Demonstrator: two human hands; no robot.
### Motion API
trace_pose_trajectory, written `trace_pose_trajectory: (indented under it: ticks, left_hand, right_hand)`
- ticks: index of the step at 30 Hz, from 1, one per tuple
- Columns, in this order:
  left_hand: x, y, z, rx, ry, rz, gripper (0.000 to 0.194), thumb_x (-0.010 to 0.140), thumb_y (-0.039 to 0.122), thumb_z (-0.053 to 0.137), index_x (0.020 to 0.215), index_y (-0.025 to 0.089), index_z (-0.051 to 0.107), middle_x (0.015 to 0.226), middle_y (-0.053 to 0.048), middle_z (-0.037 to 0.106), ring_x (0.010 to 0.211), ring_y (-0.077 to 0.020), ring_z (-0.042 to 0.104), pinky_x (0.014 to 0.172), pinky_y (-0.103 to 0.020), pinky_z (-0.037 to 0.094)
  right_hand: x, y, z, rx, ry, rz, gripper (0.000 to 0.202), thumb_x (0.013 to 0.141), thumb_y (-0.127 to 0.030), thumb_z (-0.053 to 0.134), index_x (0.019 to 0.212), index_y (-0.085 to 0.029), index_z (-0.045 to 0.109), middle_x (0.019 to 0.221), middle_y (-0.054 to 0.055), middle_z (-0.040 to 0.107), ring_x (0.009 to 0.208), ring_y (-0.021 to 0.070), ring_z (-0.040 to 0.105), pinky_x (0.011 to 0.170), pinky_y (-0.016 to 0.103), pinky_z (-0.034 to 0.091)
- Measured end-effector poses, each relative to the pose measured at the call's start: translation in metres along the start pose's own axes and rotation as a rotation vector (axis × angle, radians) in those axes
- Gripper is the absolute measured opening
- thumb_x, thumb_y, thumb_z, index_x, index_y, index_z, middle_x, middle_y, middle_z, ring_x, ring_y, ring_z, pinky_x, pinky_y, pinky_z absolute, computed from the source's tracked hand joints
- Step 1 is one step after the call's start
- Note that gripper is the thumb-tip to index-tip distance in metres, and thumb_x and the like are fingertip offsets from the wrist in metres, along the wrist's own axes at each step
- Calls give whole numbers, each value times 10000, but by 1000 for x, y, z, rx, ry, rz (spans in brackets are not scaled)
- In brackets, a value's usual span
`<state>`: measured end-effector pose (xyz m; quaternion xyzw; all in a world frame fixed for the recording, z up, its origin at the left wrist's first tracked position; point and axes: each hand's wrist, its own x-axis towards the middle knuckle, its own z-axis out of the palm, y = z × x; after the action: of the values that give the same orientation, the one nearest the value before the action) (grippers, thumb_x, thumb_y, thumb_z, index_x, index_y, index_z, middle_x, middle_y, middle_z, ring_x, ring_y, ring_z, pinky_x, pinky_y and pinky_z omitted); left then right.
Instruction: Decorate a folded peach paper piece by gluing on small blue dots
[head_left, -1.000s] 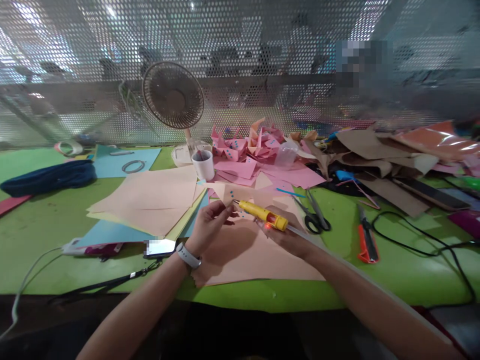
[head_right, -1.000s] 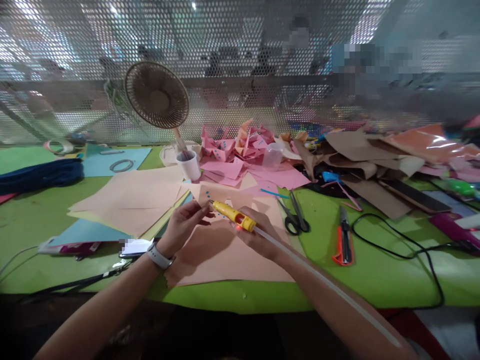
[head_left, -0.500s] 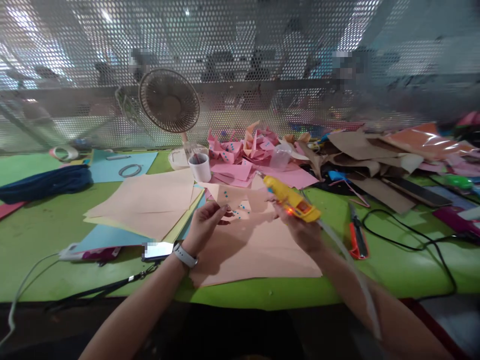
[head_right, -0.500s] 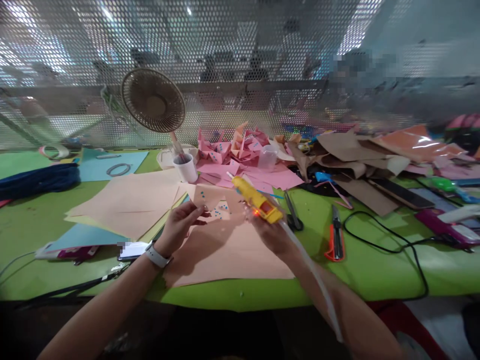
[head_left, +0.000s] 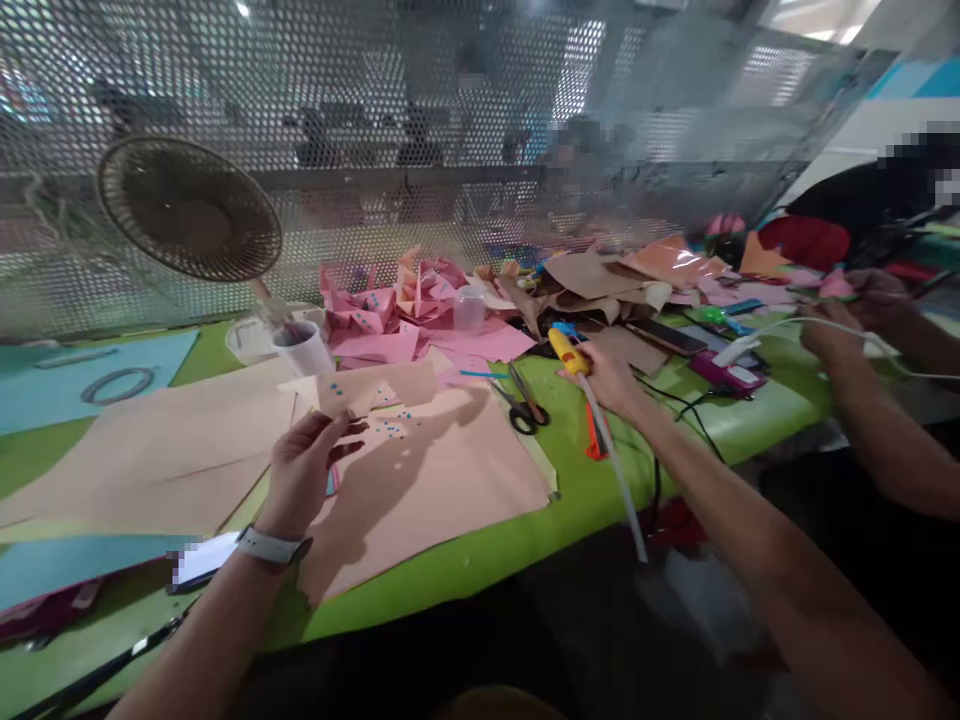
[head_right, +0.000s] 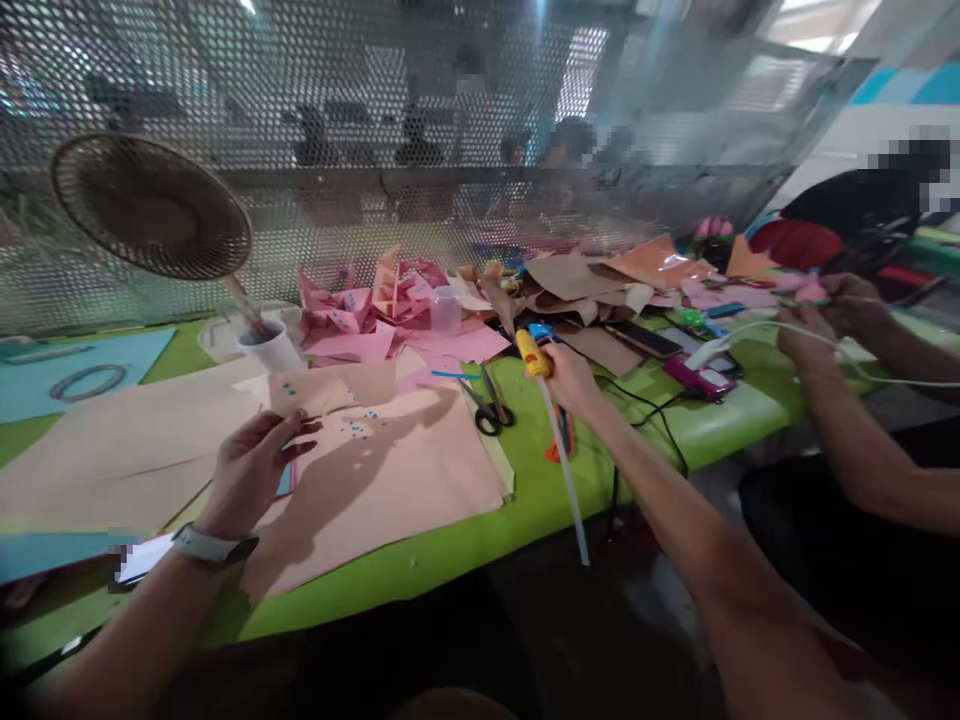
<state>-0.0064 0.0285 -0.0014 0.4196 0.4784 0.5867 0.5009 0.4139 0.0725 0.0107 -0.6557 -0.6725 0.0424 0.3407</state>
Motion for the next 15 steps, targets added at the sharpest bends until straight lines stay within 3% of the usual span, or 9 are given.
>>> trace_pose_trajectory:
  ticks: [4,8,13,15]
  left_hand:
    - [4,-2,-2,-42,38,1,275,653,353,811,764,151,662,780,-35,697,782,-156,688,607,-199,541]
    - [6,-4,-4,-108,51,29,262,662,339,808,742,155,640,782,-33,701,781,-142,690,600,-182,530]
    - [7,-9,-7,-146,27,28,290,661,363,812,750,146,641,803,-41,704,760,-137,689,603,-193,529]
    - [6,-10,-7,-142,21,23,302,653,371,816,771,145,653,770,-32,694,734,-134,684,594,-196,525]
  right_hand:
    - [10,31,21,-218,-97,-90,277,684,-241,705,940,-151,648,982,125,681,887,254,616,741,299,433]
    - [19,45,31,-330,-208,-78,365,703,-252,701,1047,-144,645,1029,149,678,914,270,620,720,301,417]
    - [22,52,26,-298,-282,-98,350,730,-294,702,1039,-133,671,1008,183,694,830,266,634,667,321,409]
    - [25,53,19,-252,-312,-80,344,650,-289,785,959,-163,699,969,159,713,787,244,639,653,308,412]
